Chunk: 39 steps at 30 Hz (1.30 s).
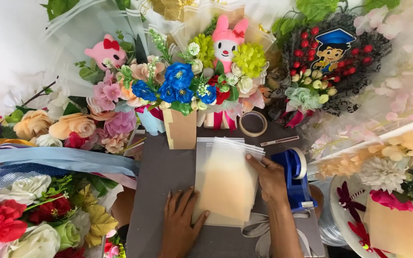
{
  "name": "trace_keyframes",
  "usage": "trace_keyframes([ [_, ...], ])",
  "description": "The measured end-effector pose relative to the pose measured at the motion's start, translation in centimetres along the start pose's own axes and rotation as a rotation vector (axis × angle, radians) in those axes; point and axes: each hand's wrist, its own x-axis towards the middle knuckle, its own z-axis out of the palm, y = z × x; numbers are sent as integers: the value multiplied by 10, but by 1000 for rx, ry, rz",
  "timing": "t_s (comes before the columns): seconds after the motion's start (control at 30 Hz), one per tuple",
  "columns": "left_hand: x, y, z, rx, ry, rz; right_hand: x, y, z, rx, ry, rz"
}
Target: Packing small white packets and floral arrangements into clear plastic sleeves at a design station.
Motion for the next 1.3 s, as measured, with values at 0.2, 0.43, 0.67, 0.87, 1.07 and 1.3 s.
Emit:
trace_keyframes([
  [0.2, 2, 3, -5, -12, 4, 3, 4, 16, -14, -175, 162, -532],
  [0.43, 4, 5, -7, -25, -4, -1, -24, -6, -36, -444, 366, -959],
  [0.67, 48, 65, -59, -710, -199, -483, -73, -40, -68, -380, 252, -885],
  [0.87, 59, 102, -28, -1391, -319, -559, -72, -4, -88, -480, 178, -722],
  [1.07, 48, 146, -23, -1174, -305, -863, -75, 44, -138, -189, 180, -202],
  [1.3, 4, 157, 32, -1263, -344, -758, -107, 63, -211, -120, 365, -89],
])
